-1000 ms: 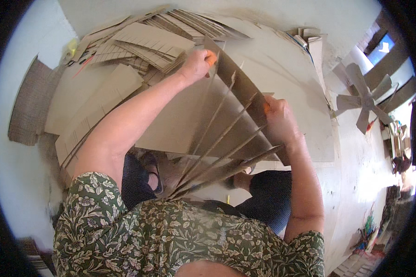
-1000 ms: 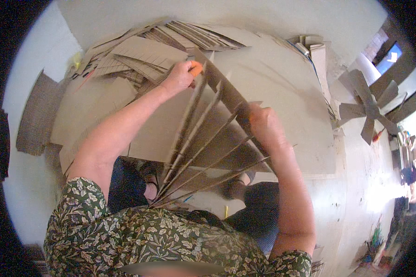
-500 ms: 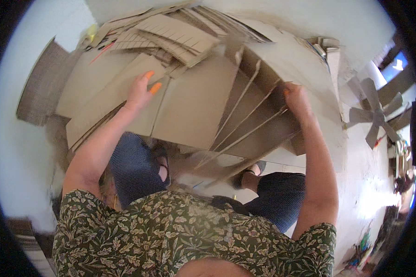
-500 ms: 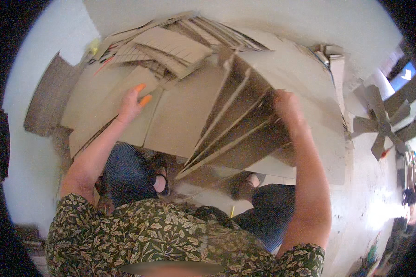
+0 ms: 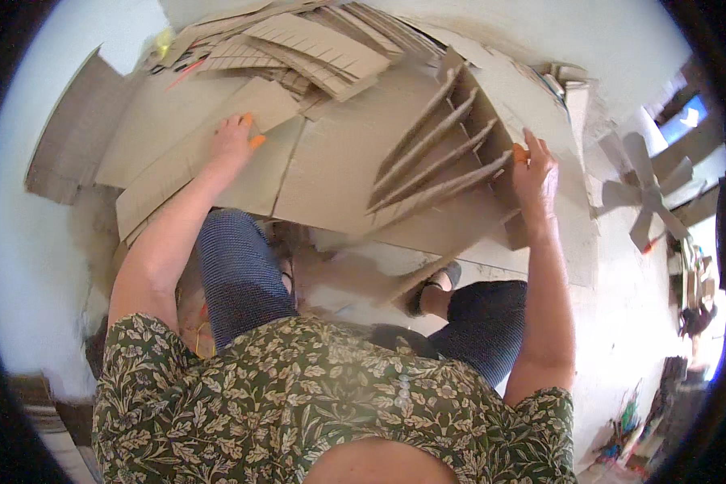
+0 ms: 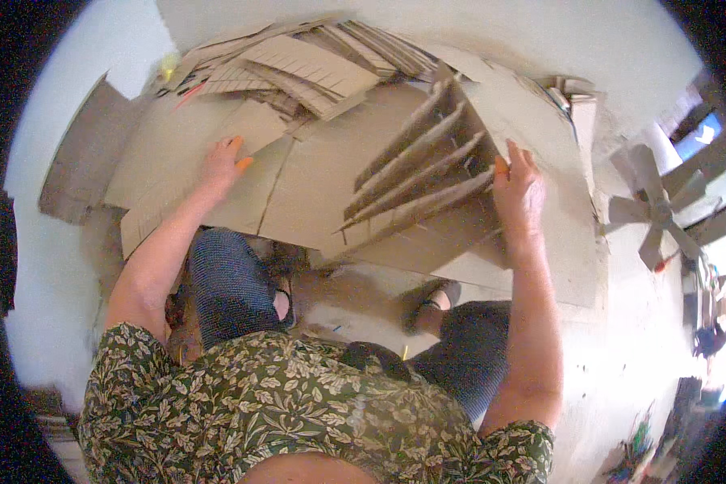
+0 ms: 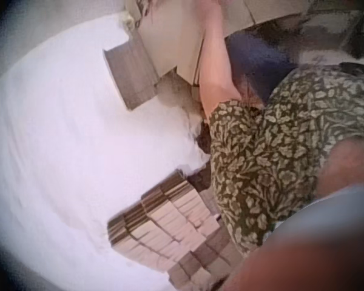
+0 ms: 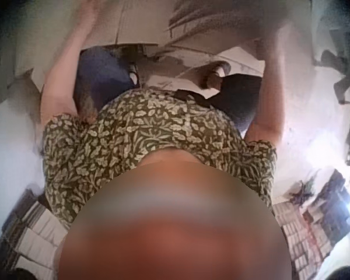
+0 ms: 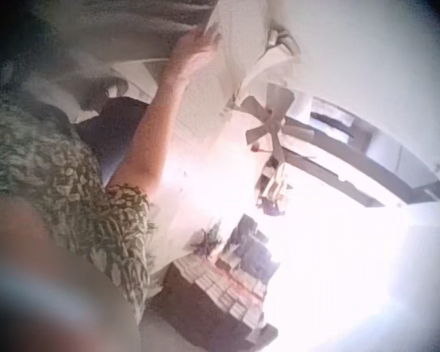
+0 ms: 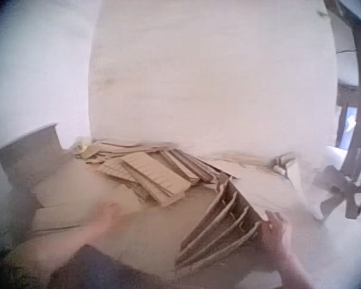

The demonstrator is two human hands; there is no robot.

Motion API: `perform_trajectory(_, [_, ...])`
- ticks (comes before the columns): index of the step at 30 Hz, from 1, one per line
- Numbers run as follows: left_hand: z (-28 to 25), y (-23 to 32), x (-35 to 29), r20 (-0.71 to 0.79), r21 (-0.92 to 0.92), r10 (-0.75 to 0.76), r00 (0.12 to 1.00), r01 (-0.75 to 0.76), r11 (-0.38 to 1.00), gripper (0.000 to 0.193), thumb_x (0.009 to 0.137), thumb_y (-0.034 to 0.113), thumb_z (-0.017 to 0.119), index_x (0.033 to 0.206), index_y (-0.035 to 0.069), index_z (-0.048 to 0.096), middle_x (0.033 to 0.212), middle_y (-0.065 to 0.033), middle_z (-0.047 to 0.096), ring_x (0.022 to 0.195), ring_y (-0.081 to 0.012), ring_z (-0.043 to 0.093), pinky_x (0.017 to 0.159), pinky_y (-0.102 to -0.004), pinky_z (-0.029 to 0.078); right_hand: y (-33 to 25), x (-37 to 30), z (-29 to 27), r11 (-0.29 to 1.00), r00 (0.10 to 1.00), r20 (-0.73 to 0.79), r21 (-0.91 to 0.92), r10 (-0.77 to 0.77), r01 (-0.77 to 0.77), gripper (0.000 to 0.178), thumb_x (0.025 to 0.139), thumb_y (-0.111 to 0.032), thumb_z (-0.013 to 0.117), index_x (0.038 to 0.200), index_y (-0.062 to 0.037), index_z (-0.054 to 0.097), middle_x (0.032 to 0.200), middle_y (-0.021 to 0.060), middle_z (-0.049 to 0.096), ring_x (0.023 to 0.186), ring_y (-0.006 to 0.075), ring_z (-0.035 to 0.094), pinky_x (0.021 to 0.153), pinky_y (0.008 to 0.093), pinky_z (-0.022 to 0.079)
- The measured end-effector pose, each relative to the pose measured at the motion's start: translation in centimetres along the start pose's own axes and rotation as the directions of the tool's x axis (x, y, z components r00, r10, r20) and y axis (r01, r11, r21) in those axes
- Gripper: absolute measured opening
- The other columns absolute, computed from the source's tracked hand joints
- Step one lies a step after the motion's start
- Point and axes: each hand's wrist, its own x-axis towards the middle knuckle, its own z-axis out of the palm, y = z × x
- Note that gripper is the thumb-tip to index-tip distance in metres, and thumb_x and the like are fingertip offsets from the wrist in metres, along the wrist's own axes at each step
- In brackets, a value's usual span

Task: The person assembles a cardboard structure by folding and interlocking pre-cut cardboard pieces. They repeatedly pick up pieces, fold them along scored lines, and fit them together to form a grid-like structure.

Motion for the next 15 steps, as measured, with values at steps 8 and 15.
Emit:
perform_trajectory(8, [0.7, -2.6, 2.8, -0.033, -0.244, 0.102, 0.994, -0.107, 0.964, 0.036, 0.088, 0.032, 0.058, 0.114, 0.007, 0.057, 0.101, -0.0160, 0.062, 0.090, -0.0366, 0.060, 0.081, -0.0451, 0.048, -3.5, -7.0, -3.7, 0.916, 0.977, -0.058, 0.362, 0.206, -0.172, 0.017, 0.086, -0.004, 0.061, 0.101, 0.0007, 0.066, 0.080, 0.0149, 0.065, 0.070, 0.0225, 0.065, 0.062, 0.0321, 0.049])
perform_trajectory(15, [2.0, 0.7, 2.9, -0.171, -0.058, 0.130, 0.977, -0.142, 0.988, 0.032, 0.088, 0.033, 0.058, 0.106, 0.007, 0.061, 0.106, -0.0175, 0.061, 0.092, -0.0378, 0.059, 0.080, -0.0466, 0.047, -6.8, -10.9, -3.9, 0.856, 0.992, 0.065, 0.500, 0.113, -0.130, 0.017, 0.086, 0.001, 0.061, 0.102, 0.0031, 0.065, 0.079, 0.0136, 0.066, 0.068, 0.0168, 0.066, 0.060, 0.0266, 0.051])
